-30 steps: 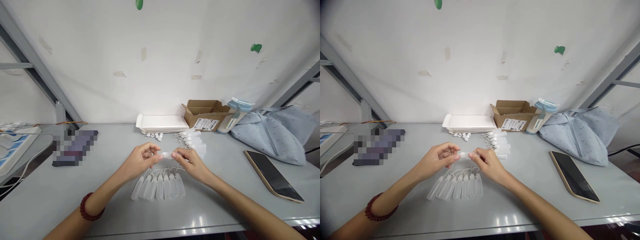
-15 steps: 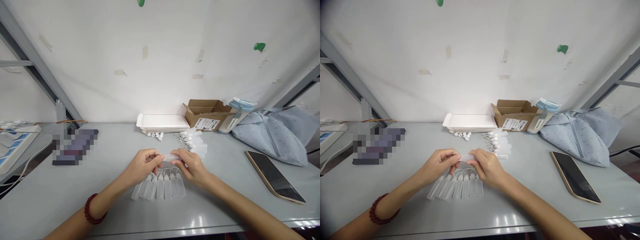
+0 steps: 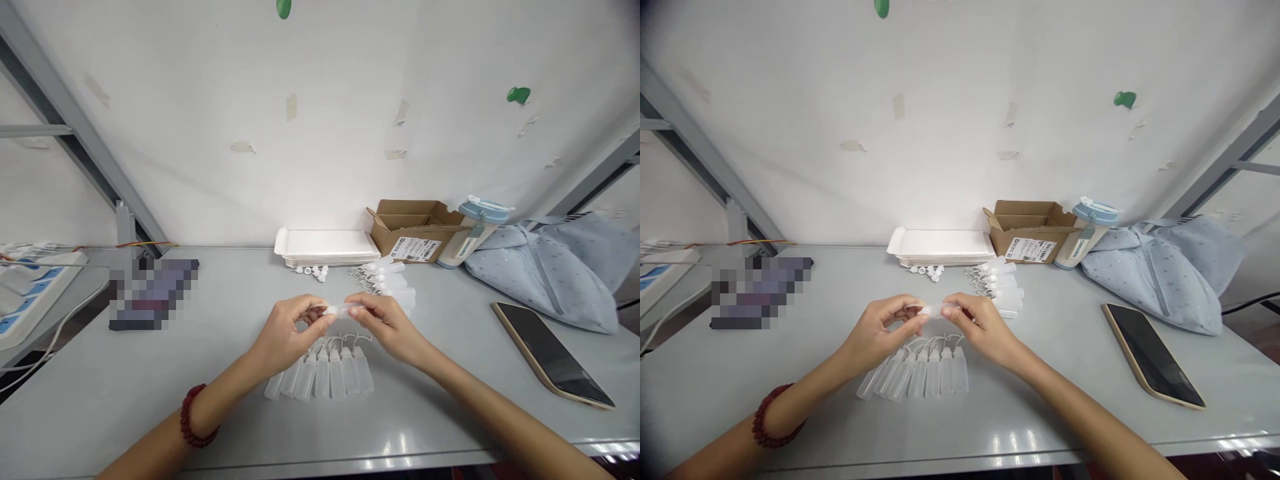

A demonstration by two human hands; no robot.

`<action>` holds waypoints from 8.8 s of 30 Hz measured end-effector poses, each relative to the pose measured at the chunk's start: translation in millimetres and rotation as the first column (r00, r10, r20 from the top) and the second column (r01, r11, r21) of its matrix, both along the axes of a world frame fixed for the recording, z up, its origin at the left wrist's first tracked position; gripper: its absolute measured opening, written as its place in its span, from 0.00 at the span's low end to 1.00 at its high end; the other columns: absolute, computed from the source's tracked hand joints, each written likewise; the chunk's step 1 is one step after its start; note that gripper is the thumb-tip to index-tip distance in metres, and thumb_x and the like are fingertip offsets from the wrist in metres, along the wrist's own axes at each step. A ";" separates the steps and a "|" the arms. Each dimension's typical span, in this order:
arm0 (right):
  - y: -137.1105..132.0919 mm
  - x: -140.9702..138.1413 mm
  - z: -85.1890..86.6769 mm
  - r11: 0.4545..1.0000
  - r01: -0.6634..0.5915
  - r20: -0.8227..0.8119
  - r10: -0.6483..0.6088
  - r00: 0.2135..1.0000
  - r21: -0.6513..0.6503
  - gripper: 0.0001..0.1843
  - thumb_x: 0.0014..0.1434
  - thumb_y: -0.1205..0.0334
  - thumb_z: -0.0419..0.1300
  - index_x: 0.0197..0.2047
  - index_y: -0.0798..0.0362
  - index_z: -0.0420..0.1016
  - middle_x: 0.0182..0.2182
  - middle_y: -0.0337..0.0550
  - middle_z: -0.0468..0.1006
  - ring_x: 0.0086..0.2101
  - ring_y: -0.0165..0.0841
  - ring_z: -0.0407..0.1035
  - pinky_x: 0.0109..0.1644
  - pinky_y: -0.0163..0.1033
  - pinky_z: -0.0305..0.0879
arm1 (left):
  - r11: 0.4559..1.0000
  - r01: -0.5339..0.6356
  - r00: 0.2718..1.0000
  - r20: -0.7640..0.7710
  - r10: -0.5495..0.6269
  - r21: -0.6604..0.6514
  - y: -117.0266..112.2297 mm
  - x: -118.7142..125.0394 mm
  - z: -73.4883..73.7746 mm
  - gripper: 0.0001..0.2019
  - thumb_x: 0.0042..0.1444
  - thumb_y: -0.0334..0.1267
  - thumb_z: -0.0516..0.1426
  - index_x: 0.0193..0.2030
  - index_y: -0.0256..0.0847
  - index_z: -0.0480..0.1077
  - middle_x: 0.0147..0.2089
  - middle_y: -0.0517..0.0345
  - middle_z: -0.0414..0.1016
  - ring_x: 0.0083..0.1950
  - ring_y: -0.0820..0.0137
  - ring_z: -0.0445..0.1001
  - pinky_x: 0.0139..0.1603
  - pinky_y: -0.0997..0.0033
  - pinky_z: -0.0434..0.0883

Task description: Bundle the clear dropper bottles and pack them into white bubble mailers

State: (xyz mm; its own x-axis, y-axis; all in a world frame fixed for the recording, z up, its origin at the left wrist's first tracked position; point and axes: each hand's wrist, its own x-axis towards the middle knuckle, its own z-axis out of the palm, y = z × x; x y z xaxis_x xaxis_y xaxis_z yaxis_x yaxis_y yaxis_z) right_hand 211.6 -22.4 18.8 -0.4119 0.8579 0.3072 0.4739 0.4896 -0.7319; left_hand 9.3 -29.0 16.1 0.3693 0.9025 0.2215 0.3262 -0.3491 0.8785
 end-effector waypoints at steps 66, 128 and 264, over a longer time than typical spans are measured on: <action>5.8 31.7 15.3 0.823 -0.381 0.278 0.517 0.810 -0.421 0.12 0.59 0.62 0.53 0.39 0.51 0.78 0.27 0.38 0.78 0.24 0.27 0.69 0.29 0.31 0.63 | 0.986 -0.065 0.952 -0.287 0.108 0.153 65.6 -19.0 -6.2 0.11 0.54 0.42 0.53 0.40 0.37 0.68 0.38 0.53 0.74 0.36 0.67 0.73 0.35 0.68 0.71; -2.7 -0.4 -13.9 0.990 -0.071 -0.168 0.050 0.985 -0.120 0.05 0.61 0.60 0.52 0.38 0.52 0.62 0.29 0.40 0.70 0.26 0.27 0.66 0.28 0.35 0.66 | 0.923 0.096 0.989 0.144 -0.045 -0.372 14.1 4.4 4.2 0.14 0.56 0.43 0.54 0.28 0.34 0.71 0.28 0.58 0.71 0.26 0.74 0.70 0.28 0.74 0.69; -6.4 4.4 1.2 0.976 -0.105 -0.089 0.089 0.992 -0.190 0.20 0.64 0.49 0.45 0.31 0.54 0.67 0.17 0.31 0.54 0.20 0.25 0.48 0.23 0.32 0.46 | 0.965 0.214 0.976 -0.001 -0.217 -0.153 -7.8 13.9 4.9 0.19 0.60 0.42 0.49 0.20 0.36 0.65 0.21 0.60 0.66 0.25 0.75 0.66 0.28 0.77 0.63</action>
State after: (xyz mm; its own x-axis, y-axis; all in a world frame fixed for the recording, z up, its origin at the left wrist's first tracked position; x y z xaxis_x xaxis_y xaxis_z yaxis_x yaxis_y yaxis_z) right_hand 216.0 -28.8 20.0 -0.4771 0.8615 0.1737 0.3675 0.3751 -0.8510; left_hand 23.2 -36.8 21.1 0.5614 0.8236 0.0805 0.2734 -0.2764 0.9213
